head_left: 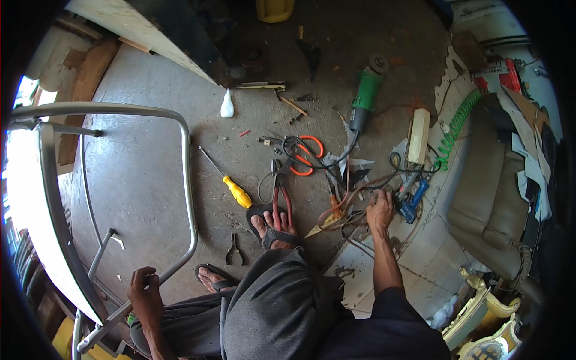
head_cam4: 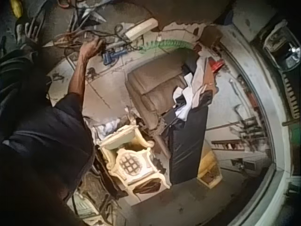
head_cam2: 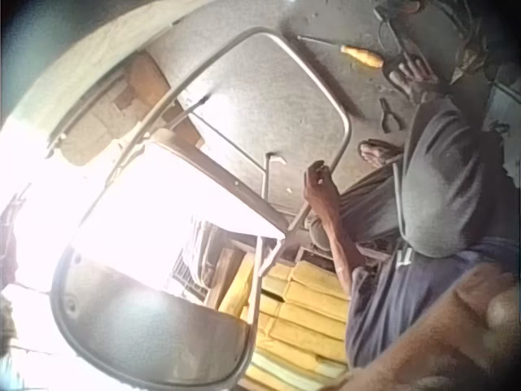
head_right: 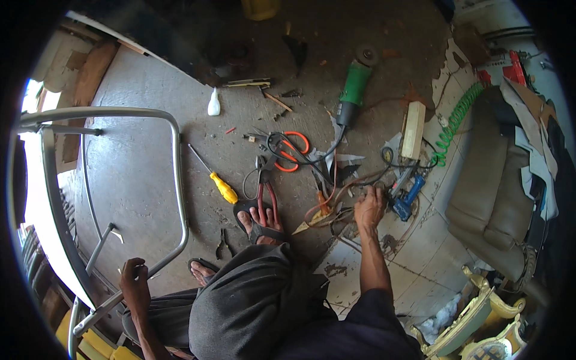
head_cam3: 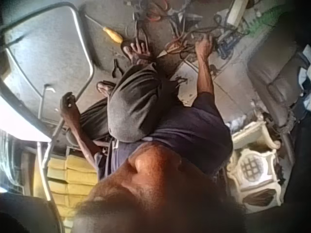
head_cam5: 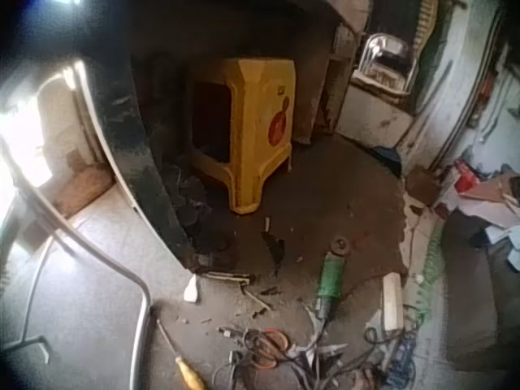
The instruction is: The person repairs a folding chair by using a tool to remove a fastener, cutting the metal frame with an angle grinder, and manipulating the seat component by hand.
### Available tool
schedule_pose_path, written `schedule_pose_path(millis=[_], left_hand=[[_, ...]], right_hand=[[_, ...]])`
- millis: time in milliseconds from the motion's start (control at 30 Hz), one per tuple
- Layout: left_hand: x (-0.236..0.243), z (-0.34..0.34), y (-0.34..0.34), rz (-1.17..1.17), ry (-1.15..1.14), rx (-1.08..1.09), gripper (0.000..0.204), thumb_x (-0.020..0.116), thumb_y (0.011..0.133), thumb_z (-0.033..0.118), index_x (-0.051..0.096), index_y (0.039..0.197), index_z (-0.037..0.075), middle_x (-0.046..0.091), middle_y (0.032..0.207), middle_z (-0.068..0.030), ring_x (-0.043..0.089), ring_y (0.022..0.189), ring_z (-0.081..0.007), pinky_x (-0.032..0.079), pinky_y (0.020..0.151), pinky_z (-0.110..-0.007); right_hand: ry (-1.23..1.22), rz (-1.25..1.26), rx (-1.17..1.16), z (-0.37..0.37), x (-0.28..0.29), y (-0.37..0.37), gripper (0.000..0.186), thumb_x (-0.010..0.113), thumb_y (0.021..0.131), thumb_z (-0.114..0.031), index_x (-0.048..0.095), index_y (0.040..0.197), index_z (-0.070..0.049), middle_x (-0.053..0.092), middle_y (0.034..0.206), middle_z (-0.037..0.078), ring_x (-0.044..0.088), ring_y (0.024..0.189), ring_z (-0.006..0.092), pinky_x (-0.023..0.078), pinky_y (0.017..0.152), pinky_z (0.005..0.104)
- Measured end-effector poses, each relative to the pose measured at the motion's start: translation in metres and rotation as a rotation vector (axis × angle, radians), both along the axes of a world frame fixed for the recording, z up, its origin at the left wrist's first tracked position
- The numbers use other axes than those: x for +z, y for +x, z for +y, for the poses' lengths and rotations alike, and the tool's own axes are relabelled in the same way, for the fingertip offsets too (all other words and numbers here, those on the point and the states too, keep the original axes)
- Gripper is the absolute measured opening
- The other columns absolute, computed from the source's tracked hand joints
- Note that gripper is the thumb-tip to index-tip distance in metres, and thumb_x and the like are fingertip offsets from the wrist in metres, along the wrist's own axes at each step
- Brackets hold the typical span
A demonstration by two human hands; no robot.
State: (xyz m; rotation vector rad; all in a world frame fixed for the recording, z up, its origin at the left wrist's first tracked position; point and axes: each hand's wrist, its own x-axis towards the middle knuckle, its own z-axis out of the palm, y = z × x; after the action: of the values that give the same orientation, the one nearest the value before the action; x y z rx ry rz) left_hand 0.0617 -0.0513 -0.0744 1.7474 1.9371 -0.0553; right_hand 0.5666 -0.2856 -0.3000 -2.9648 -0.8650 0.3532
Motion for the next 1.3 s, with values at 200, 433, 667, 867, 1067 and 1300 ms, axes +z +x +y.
schedule_pose_path(millis=[200,433,667,867,1067,1300], left_hand=[[-0.011,-0.013,0.037,-0.351,-0.06,0.142,0.017,0.067,0.088,0.0,0.066,0.104,-0.002,0.07,0.093,-0.0109,0.068,0.087,-0.0176,0.052,0.081,-0.031],[-0.027,-0.029,0.054,-0.513,-0.173,0.165,0.015,0.064,0.093,0.002,0.064,0.107,-0.002,0.067,0.094,-0.0062,0.064,0.087,-0.0131,0.05,0.08,-0.028],[-0.025,-0.03,0.05,-0.638,-0.13,0.308,0.017,0.064,0.095,0.005,0.063,0.109,-0.004,0.066,0.1,-0.0077,0.066,0.089,-0.0163,0.053,0.084,-0.03],[-0.021,-0.035,0.047,-0.689,-0.166,0.322,0.015,0.066,0.093,0.002,0.063,0.107,-0.002,0.069,0.103,-0.0092,0.067,0.091,-0.0165,0.054,0.086,-0.031],[-0.005,-0.041,0.035,-0.707,-0.082,0.373,0.016,0.068,0.09,0.001,0.065,0.105,-0.002,0.07,0.109,-0.0121,0.068,0.096,-0.017,0.054,0.089,-0.031],[0.035,-0.04,0.027,-0.689,0.026,0.473,0.017,0.068,0.089,-0.004,0.064,0.106,-0.001,0.067,0.1,-0.0074,0.065,0.091,-0.0145,0.051,0.085,-0.027]], right_hand=[[-0.062,-0.041,0.171,-0.006,-0.004,0.016,0.033,0.07,0.086,-0.013,0.061,0.117,-0.006,0.057,0.116,0.014,0.059,0.11,0.0383,0.052,0.086,0.0499],[0.012,-0.063,0.436,-0.016,0.0,0.028,0.029,0.071,0.085,-0.014,0.064,0.112,-0.007,0.057,0.109,0.013,0.059,0.106,0.0347,0.05,0.084,0.0469],[0.219,0.017,0.269,0.017,-0.002,0.007,0.023,0.073,0.083,-0.017,0.066,0.103,-0.007,0.066,0.097,0.013,0.065,0.093,0.0323,0.053,0.078,0.0435],[0.466,0.406,0.21,0.091,0.004,-0.059,0.019,0.075,0.084,-0.016,0.065,0.097,-0.006,0.068,0.082,0.011,0.069,0.075,0.0282,0.054,0.069,0.0398],[0.414,0.482,0.421,0.177,0.02,-0.072,0.021,0.07,0.088,-0.017,0.066,0.104,-0.004,0.067,0.096,0.017,0.067,0.087,0.0348,0.054,0.076,0.0428],[0.695,0.055,0.687,0.333,-0.059,-0.006,0.024,0.062,0.09,-0.014,0.068,0.112,-0.005,0.066,0.1,0.023,0.062,0.1,0.043,0.051,0.09,0.0496]])
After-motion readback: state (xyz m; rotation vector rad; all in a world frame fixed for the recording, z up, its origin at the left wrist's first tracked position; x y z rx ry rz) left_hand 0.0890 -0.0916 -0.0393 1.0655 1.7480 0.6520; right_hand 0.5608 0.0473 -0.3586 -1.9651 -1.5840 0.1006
